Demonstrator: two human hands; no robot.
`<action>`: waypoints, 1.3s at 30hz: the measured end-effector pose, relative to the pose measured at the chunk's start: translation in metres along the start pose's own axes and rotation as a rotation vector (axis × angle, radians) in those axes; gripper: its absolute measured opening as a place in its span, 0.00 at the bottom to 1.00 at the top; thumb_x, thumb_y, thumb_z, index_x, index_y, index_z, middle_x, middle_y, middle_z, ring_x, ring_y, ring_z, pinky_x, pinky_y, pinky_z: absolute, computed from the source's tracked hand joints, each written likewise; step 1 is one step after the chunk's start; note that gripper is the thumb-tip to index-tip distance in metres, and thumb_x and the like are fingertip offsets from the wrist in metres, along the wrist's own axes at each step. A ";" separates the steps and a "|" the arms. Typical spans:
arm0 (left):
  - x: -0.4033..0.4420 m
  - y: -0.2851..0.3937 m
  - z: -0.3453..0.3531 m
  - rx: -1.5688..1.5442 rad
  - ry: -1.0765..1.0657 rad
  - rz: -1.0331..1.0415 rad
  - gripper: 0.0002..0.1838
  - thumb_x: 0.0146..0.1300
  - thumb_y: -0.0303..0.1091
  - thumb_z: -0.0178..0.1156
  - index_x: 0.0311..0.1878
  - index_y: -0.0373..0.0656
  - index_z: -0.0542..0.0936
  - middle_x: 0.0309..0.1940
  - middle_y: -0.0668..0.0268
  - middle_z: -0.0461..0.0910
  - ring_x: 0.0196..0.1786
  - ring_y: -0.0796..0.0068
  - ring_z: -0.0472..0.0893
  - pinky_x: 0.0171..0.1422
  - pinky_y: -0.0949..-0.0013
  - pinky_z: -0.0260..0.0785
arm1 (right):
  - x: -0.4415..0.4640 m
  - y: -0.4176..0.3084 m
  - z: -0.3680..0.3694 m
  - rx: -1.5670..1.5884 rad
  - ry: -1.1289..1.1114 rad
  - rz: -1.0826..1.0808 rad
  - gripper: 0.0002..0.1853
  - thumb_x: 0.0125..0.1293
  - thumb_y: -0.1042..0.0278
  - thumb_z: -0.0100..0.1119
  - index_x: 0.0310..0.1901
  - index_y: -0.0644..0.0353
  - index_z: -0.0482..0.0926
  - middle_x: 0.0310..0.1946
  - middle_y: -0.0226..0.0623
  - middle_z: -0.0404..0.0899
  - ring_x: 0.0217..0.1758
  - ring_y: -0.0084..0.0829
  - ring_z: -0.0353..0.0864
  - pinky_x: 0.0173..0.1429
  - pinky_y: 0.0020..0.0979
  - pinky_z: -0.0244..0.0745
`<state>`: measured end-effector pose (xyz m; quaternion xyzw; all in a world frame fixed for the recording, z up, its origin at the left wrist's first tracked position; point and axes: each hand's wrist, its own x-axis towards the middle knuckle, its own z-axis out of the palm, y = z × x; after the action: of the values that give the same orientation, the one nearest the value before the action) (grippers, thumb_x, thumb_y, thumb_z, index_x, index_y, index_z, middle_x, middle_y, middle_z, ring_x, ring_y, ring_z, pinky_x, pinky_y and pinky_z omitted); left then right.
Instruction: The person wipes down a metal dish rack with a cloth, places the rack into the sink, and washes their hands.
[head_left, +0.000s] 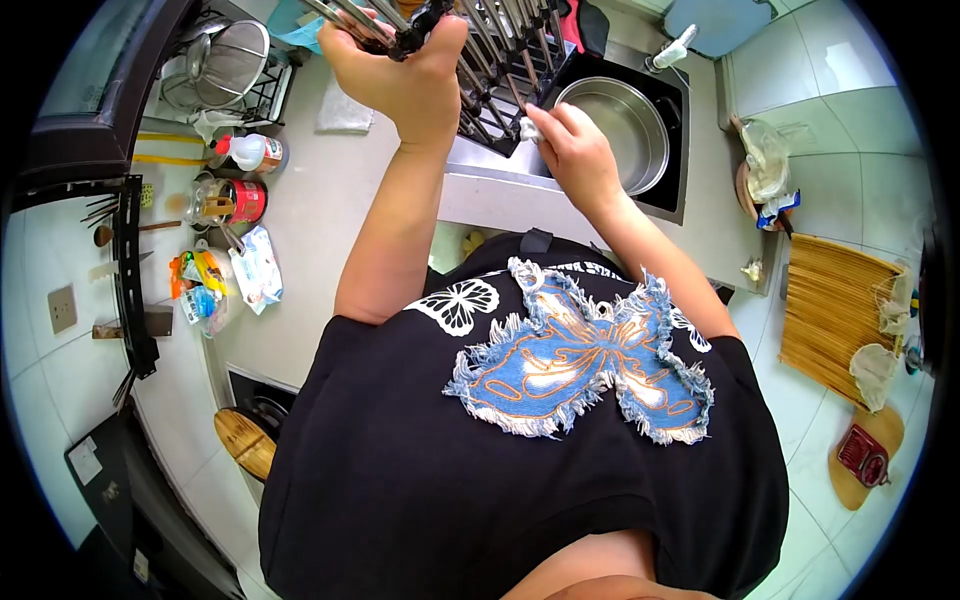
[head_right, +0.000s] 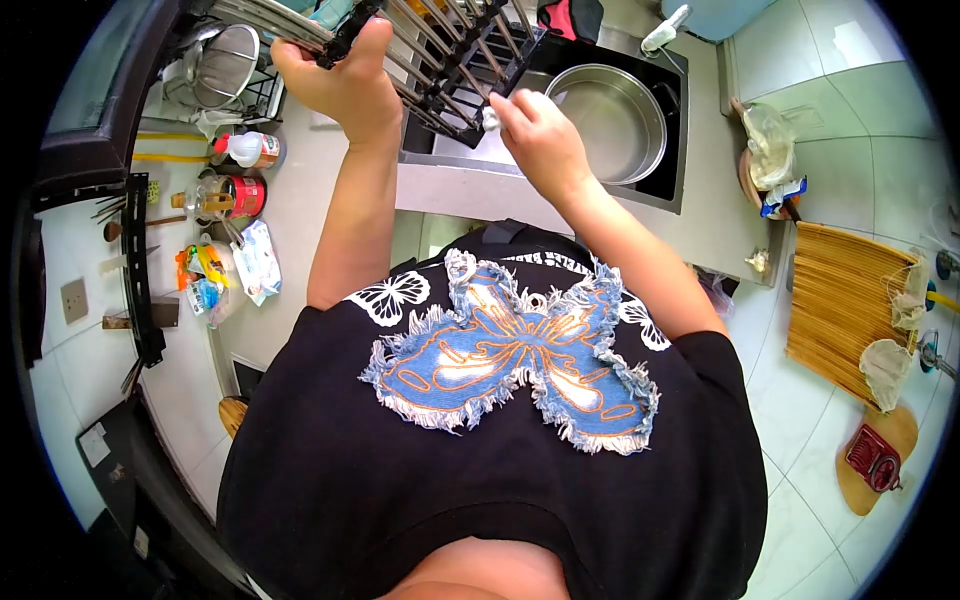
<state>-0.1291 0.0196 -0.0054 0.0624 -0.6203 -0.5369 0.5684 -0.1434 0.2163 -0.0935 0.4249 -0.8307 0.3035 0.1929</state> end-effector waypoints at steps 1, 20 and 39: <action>0.002 0.003 0.002 0.003 0.003 0.003 0.27 0.50 0.26 0.67 0.53 0.39 0.69 0.37 0.69 0.74 0.36 0.78 0.76 0.41 0.72 0.73 | -0.002 -0.002 -0.002 0.003 0.000 -0.004 0.17 0.55 0.77 0.66 0.48 0.57 0.82 0.35 0.36 0.75 0.40 0.40 0.80 0.45 0.38 0.78; 0.000 0.008 0.020 0.157 0.116 0.058 0.33 0.42 0.27 0.71 0.54 0.35 0.69 0.42 0.65 0.72 0.43 0.75 0.74 0.49 0.71 0.71 | 0.014 -0.027 0.024 0.029 -0.024 -0.023 0.15 0.55 0.78 0.65 0.46 0.64 0.83 0.40 0.42 0.71 0.45 0.41 0.74 0.49 0.38 0.76; 0.001 -0.003 0.023 0.081 0.173 0.080 0.36 0.37 0.36 0.79 0.44 0.36 0.66 0.37 0.66 0.72 0.35 0.76 0.72 0.44 0.73 0.73 | -0.002 -0.029 0.055 -0.113 -0.126 -0.130 0.06 0.54 0.73 0.60 0.35 0.57 0.81 0.43 0.38 0.85 0.51 0.37 0.84 0.51 0.31 0.82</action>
<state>-0.1486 0.0311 -0.0022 0.1067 -0.5920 -0.4810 0.6378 -0.1220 0.1675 -0.1256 0.4848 -0.8276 0.2156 0.1831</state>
